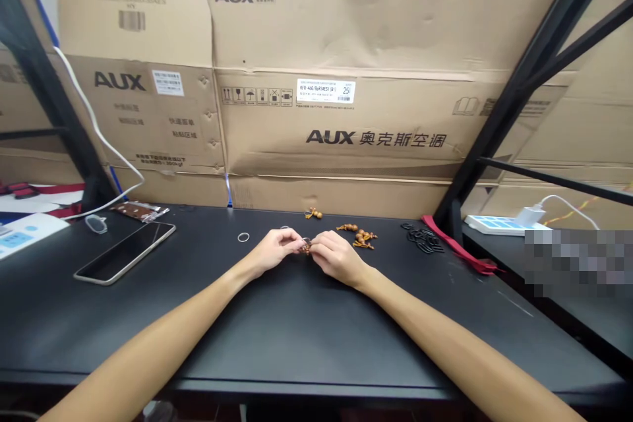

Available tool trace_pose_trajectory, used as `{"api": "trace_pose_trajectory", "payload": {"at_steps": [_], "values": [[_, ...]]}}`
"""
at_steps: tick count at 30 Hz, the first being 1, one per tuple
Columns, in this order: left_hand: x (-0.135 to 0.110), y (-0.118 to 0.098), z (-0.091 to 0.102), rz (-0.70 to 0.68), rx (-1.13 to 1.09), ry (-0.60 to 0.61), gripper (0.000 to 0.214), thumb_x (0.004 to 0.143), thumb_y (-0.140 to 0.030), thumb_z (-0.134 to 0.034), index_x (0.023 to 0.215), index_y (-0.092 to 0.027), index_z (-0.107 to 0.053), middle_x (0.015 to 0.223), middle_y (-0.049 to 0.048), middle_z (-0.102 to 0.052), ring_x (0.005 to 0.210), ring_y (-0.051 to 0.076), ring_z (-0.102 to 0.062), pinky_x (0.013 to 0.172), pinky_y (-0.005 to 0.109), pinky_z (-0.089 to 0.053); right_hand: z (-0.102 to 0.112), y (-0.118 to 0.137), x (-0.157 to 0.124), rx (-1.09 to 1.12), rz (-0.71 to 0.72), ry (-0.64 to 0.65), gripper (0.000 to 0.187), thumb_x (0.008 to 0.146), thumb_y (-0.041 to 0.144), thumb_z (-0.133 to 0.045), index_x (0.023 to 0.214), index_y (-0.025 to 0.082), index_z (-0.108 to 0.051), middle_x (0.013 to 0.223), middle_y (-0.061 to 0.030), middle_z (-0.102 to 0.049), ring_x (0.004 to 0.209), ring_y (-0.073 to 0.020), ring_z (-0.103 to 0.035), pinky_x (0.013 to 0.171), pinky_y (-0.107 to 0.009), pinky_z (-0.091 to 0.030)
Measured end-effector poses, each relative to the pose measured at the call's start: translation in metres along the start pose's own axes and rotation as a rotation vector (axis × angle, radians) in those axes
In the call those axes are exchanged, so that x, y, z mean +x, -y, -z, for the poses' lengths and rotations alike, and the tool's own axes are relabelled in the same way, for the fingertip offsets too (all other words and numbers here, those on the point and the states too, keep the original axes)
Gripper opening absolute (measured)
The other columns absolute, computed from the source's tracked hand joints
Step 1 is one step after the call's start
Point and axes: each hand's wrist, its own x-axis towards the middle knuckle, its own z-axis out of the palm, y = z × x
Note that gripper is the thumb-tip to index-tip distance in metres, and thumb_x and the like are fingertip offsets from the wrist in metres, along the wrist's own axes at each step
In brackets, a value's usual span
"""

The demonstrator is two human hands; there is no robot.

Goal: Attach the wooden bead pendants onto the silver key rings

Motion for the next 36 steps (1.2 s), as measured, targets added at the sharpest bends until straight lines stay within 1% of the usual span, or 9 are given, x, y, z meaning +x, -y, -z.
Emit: {"api": "trace_pose_trajectory", "payload": {"at_steps": [6,12,17,21,24,27,31,33,36], "values": [[0.000,-0.002,-0.001,-0.015,-0.038,0.010,0.031,0.076,-0.042,-0.066,0.079,-0.012,-0.064,0.079,0.0044,-0.065,0.078,0.016,-0.061,0.079,0.030,-0.047,-0.001,0.000,0.001,0.057,-0.048,-0.032,0.014,0.088,0.010,-0.047,0.083,0.018,-0.057,0.081,-0.0062,-0.066,0.080,-0.0176,-0.057,0.072,-0.032,-0.047],[0.001,0.006,0.002,-0.011,0.043,0.034,0.033,0.079,-0.046,-0.063,0.085,-0.014,-0.065,0.078,0.0044,-0.066,0.079,0.017,-0.062,0.073,0.029,-0.048,-0.005,0.002,0.000,0.140,-0.332,-0.044,0.007,0.086,0.019,-0.053,0.088,0.021,-0.059,0.081,-0.0059,-0.063,0.074,-0.0187,-0.057,0.069,-0.033,-0.048],[0.002,0.010,0.003,-0.014,0.095,0.081,0.031,0.079,-0.045,-0.061,0.087,-0.015,-0.065,0.077,0.0025,-0.064,0.075,0.015,-0.059,0.070,0.027,-0.046,-0.006,0.003,0.002,0.222,-0.441,-0.007,0.008,0.083,0.020,-0.056,0.090,0.021,-0.061,0.081,-0.0049,-0.063,0.076,-0.0196,-0.057,0.072,-0.035,-0.048],[0.003,0.010,0.004,-0.022,0.115,0.098,0.030,0.080,-0.044,-0.060,0.087,-0.015,-0.065,0.076,0.0017,-0.061,0.072,0.014,-0.056,0.068,0.026,-0.044,-0.005,0.002,0.003,0.281,-0.427,0.081,0.008,0.084,0.020,-0.057,0.090,0.022,-0.062,0.085,-0.0035,-0.066,0.081,-0.0193,-0.056,0.075,-0.034,-0.045],[0.002,0.009,0.004,-0.021,0.127,0.098,0.030,0.080,-0.043,-0.060,0.088,-0.015,-0.064,0.076,0.0013,-0.061,0.070,0.013,-0.055,0.067,0.025,-0.044,-0.005,0.001,0.002,0.276,-0.429,0.093,0.010,0.087,0.018,-0.054,0.087,0.022,-0.064,0.087,-0.0033,-0.066,0.083,-0.0178,-0.055,0.076,-0.032,-0.043],[0.001,0.004,0.004,-0.046,0.178,0.102,0.028,0.081,-0.042,-0.058,0.085,-0.015,-0.064,0.079,0.0018,-0.062,0.070,0.013,-0.055,0.069,0.026,-0.044,-0.004,0.000,0.001,0.164,-0.369,0.127,0.013,0.089,0.018,-0.052,0.088,0.020,-0.064,0.085,-0.0044,-0.066,0.080,-0.0173,-0.053,0.073,-0.031,-0.039],[0.001,-0.001,0.003,-0.089,0.241,0.135,0.030,0.083,-0.040,-0.054,0.071,-0.015,-0.065,0.083,0.0032,-0.064,0.073,0.014,-0.057,0.073,0.026,-0.046,-0.002,0.003,0.002,-0.079,-0.176,0.209,0.016,0.090,0.019,-0.049,0.087,0.019,-0.064,0.081,-0.0061,-0.064,0.081,-0.0188,-0.050,0.073,-0.033,-0.034],[0.001,-0.001,0.003,-0.090,0.255,0.138,0.031,0.083,-0.040,-0.054,0.068,-0.015,-0.066,0.086,0.0038,-0.064,0.077,0.014,-0.058,0.076,0.026,-0.046,-0.001,0.004,0.003,-0.161,-0.105,0.223,0.017,0.091,0.018,-0.048,0.085,0.018,-0.063,0.081,-0.0063,-0.063,0.083,-0.0192,-0.049,0.075,-0.034,-0.033],[0.001,0.002,0.003,-0.076,0.330,0.109,0.031,0.080,-0.042,-0.058,0.069,-0.016,-0.068,0.094,0.0044,-0.064,0.078,0.015,-0.060,0.074,0.025,-0.048,0.000,0.005,0.004,-0.226,-0.073,0.217,0.017,0.091,0.018,-0.047,0.083,0.018,-0.062,0.080,-0.0060,-0.061,0.083,-0.0192,-0.047,0.076,-0.034,-0.031]]}}
